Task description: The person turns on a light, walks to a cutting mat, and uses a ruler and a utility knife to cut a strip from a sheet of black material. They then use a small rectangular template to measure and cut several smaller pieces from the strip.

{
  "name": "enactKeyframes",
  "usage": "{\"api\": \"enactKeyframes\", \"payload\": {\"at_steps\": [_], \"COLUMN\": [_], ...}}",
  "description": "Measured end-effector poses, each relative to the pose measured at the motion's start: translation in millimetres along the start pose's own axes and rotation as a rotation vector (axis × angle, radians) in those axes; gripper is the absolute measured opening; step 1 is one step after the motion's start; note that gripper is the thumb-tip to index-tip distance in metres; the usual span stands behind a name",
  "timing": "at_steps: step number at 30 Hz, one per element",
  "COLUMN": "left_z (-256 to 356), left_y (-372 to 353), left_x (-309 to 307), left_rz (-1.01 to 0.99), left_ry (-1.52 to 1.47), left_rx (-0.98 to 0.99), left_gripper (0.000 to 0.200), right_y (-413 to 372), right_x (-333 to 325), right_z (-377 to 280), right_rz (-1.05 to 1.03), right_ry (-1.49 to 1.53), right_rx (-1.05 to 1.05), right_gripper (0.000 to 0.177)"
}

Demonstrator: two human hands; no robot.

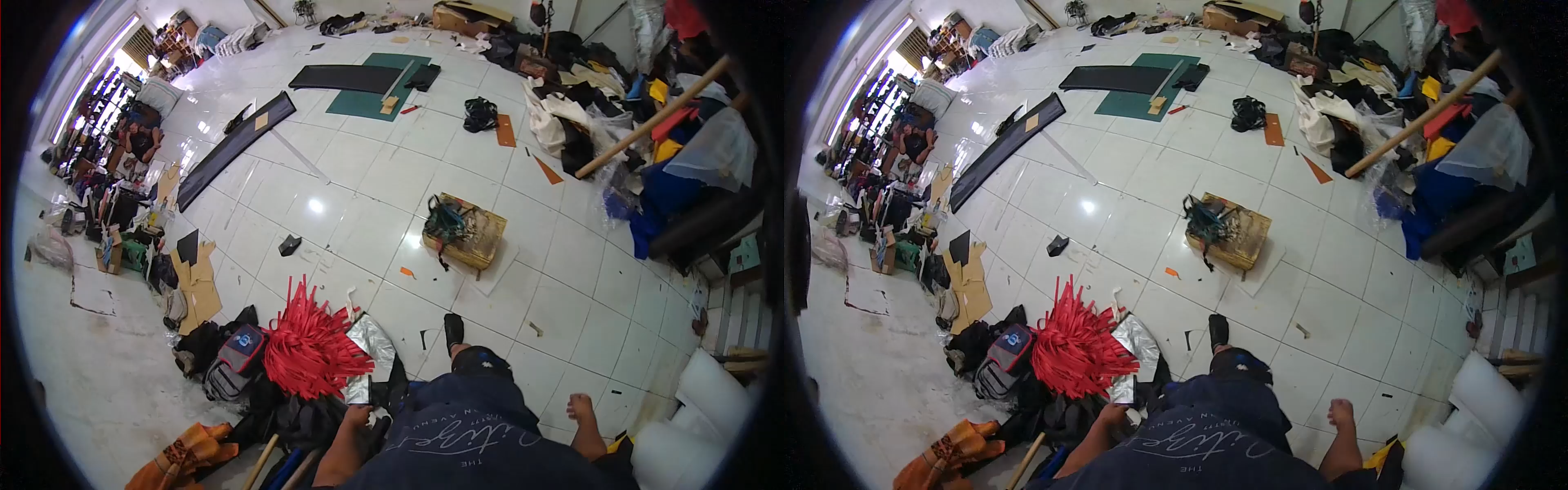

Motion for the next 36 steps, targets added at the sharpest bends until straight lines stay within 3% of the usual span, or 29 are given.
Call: {"api": "enactKeyframes", "payload": {"at_steps": [1, 3, 5, 7, 9, 11, 13, 14, 16, 21, 22, 24, 25, 26, 27, 28, 31, 33, 36], "left_z": [18.5, 16.4, -3.1, 53.4, 118.1, 92.2, 85.9, 88.2, 124.8, 163.9, 171.7, 234.1, 278.0, 308.4, 337.8, 403.2, 559.6, 631.8, 708.0], "left_y": [-29.8, 30.4, 42.8, 37.9, 22.5, 67.7, 78.8, 78.0, 79.9, 162.7, 177.8, 249.8, 273.1, 302.2, 325.2, 336.8, 405.2, 456.4, 497.6], "left_x": [-20.9, -63.4, -83.6, -112.1, -124.8, -116.1, -111.9, -124.5, -166.1, -304.7, -339.9, -454.4, -517.9, -562.2, -604.5, -635.4, -689.3, -693.9, -671.0], "left_rz": [0.077, 0.064, 0.149, 0.312, 0.344, 0.26, 0.194, 0.245, 0.148, -0.037, -0.082, 0.253, 0.335, 0.324, 0.448, 0.558, 0.507, 0.42, 0.299], "left_ry": [-0.147, 0.218, -0.5, -0.77, -0.865, -0.922, -0.847, -0.75, -0.102, 0.49, 0.622, 0.812, 0.627, -0.094, -0.828, -0.863, -0.664, -0.576, -0.556], "left_rx": [-0.068, 0.178, -0.112, 0.005, -0.041, -0.011, -0.113, -0.074, 0.252, 0.356, 0.377, 0.389, 0.229, 0.088, 0.003, -0.007, 0.142, 0.188, 0.097], "left_gripper": [0.048, 0.042, 0.031, 0.027, 0.024, 0.023, 0.023, 0.021, 0.026, 0.024, 0.024, 0.016, 0.028, 0.021, 0.015, 0.016, 0.025, 0.028, 0.028], "right_y": [4.8, 38.1, 78.3, 95.7, 88.7, 63.1, 50.1, 38.1, 8.2, 6.0, -24.4, -36.0, -21.3, -10.4, -7.2, -2.8, 20.6, 58.9, 134.3], "right_x": [-3.8, -21.4, -37.5, -65.5, -82.3, -84.4, -72.3, -60.8, -31.9, 89.5, 115.0, 146.7, 169.8, 188.2, 194.5, 202.6, 221.0, 223.1, 210.1], "right_z": [-26.2, -128.7, -245.7, -378.8, -522.1, -648.5, -755.3, -798.0, -863.9, -915.0, -923.6, -934.3, -925.2, -916.7, -915.4, -921.1, -953.7, -990.4, -1091.1], "right_rz": [-0.006, 0.017, 0.032, 0.213, 0.305, 0.33, 0.357, 0.353, 0.346, 0.175, 0.127, 0.055, 0.022, -0.014, -0.058, -0.112, -0.199, -0.188, -0.096], "right_ry": [-0.02, -0.195, -0.507, -0.48, -0.482, -0.439, -0.432, -0.417, -0.381, -0.474, -0.535, -0.593, -0.594, -0.596, -0.517, -0.432, -0.282, -0.297, -0.418], "right_rx": [-0.005, -0.195, -0.437, -0.587, -0.766, -0.82, -0.932, -0.933, -0.912, -0.787, -0.72, -0.602, -0.544, -0.488, -0.399, -0.318, -0.144, -0.136, -0.258], "right_gripper": [0.047, 0.038, 0.035, 0.038, 0.044, 0.051, 0.052, 0.052, 0.052, 0.051, 0.051, 0.052, 0.052, 0.053, 0.052, 0.052, 0.051, 0.051, 0.051]}}
Point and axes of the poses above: each hand's wrist, its own y-axis towards the middle knuckle, its own x-axis out of the palm, z = x × y, the point moved 10 cm from there along y, towards the middle knuckle, and after that the axes turned 9 degrees about -y, right-handed, at the moved point
